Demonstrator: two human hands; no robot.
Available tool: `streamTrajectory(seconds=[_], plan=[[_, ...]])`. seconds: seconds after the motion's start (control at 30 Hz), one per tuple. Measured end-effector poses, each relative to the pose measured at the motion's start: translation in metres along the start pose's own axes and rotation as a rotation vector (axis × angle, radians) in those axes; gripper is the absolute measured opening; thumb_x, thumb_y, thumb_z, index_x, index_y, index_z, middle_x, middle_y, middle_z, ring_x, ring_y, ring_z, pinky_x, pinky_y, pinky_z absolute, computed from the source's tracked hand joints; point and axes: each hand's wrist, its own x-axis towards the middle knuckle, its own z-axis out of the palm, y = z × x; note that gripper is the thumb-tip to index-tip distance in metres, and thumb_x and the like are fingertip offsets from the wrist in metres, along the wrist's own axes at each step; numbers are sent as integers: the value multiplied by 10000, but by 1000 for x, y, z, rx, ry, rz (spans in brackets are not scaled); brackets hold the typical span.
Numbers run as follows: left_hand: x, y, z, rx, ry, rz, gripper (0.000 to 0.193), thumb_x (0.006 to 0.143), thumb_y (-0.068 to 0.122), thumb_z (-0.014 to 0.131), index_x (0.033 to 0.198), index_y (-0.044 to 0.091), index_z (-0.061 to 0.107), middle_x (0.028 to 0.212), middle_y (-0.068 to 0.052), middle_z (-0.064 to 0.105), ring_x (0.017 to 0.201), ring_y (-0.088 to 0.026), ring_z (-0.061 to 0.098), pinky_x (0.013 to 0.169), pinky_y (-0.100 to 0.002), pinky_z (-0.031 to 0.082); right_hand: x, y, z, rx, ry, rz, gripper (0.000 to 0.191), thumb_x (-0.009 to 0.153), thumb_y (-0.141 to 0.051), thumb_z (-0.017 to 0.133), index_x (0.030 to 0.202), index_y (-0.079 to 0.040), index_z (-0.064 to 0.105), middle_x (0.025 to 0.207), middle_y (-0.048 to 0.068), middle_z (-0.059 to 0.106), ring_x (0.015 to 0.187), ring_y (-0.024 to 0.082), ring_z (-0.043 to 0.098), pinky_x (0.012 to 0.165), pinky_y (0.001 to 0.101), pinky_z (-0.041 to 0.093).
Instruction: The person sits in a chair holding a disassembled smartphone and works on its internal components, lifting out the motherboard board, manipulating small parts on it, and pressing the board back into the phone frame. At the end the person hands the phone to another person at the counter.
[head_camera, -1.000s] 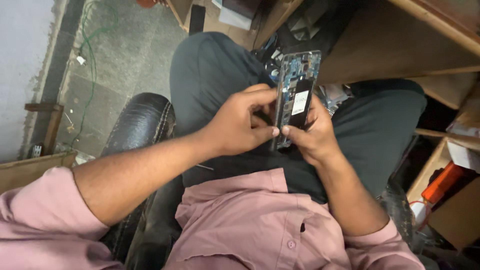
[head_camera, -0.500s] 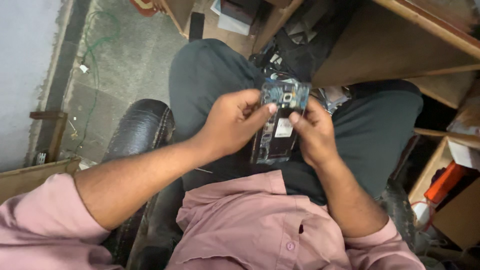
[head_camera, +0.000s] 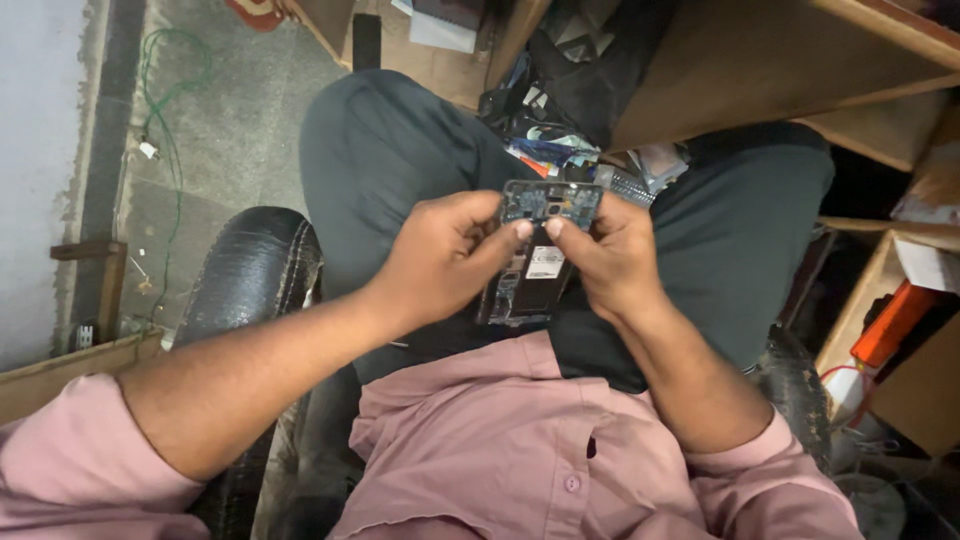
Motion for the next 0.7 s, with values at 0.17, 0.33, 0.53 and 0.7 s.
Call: streamTrajectory(seconds=[0.17, 0.33, 0.53, 0.7], plan=[[3, 0, 0, -58, 6, -51, 145, 983, 124, 705, 926, -8, 686, 706, 53, 585, 643, 24, 477, 497, -217, 384, 2, -9, -1, 136, -54, 64, 181, 980, 2, 646, 1155, 32, 684, 1116, 97, 725, 1004, 142, 685, 920, 299, 569], [1, 2, -1, 4, 25, 7, 167, 977, 102, 731, 894, -32, 678, 705, 23, 582, 623, 12, 478, 490, -220, 378, 1, -9, -8, 168, -58, -10, 187, 968, 66, 676, 1154, 50, 685, 1139, 90, 705, 1042, 139, 667, 945, 288, 545], [2, 4, 1, 34, 81, 126, 198, 926, 97, 761, 1056, -33, 690, 881, -34, 662, 707, -10, 635, 573, -213, 516, 0, 4, -15, 80, 12, -24, 225, 918, 105, 704, 1136, 54, 678, 1071, 66, 714, 956, 109, 667, 865, 260, 555], [7, 15, -2, 114, 76, 159, 180, 905, 92, 782, 1034, -17, 719, 884, -62, 683, 704, -79, 657, 604, -244, 537, 0, 4, -6, -36, 47, -32, 206, 891, 83, 718, 1090, 41, 686, 986, 38, 717, 860, 81, 656, 779, 234, 551]])
